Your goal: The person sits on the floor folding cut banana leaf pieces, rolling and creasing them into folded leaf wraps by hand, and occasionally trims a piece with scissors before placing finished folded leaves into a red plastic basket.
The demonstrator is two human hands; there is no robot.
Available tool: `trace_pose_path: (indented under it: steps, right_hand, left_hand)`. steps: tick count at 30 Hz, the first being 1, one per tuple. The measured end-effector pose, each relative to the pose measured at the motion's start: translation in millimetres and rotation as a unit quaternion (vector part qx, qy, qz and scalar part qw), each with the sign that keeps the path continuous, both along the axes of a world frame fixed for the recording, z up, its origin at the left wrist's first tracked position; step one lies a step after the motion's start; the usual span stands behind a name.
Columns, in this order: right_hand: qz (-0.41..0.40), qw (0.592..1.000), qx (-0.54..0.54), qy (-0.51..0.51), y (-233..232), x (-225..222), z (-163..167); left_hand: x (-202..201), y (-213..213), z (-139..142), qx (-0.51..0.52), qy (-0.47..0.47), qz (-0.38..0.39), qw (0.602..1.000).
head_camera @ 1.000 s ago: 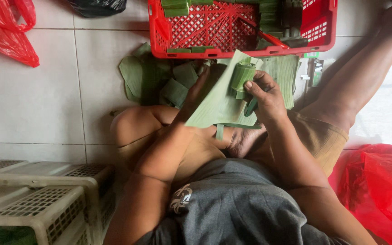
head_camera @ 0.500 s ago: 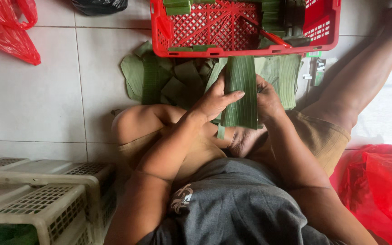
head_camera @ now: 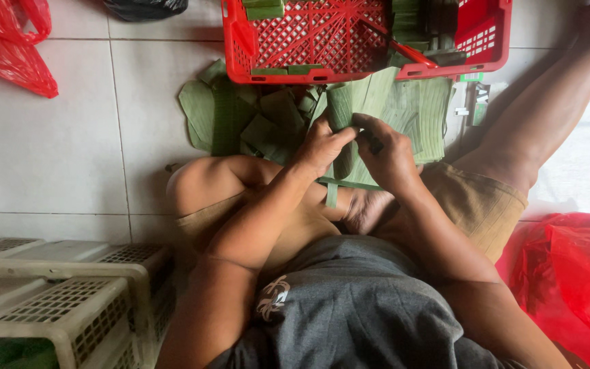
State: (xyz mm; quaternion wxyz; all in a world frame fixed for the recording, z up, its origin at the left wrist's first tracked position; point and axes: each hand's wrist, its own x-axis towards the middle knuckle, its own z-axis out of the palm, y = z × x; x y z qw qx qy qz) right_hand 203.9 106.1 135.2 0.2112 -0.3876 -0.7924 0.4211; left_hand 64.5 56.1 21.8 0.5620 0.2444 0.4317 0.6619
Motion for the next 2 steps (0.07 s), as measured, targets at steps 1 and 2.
trace_pose_path:
  steps: [1,2]
  right_hand:
    - [0.009,0.999,-0.026,0.016,0.8,-1.5,-0.5]
    - [0.017,0.998,-0.054,0.032,1.0,-3.8,-1.7]
  left_hand:
    - [-0.1,0.8,0.1,-0.005,-0.008,-0.006,1.0]
    - [-0.1,0.2,0.1,-0.011,-0.016,-0.012,1.0]
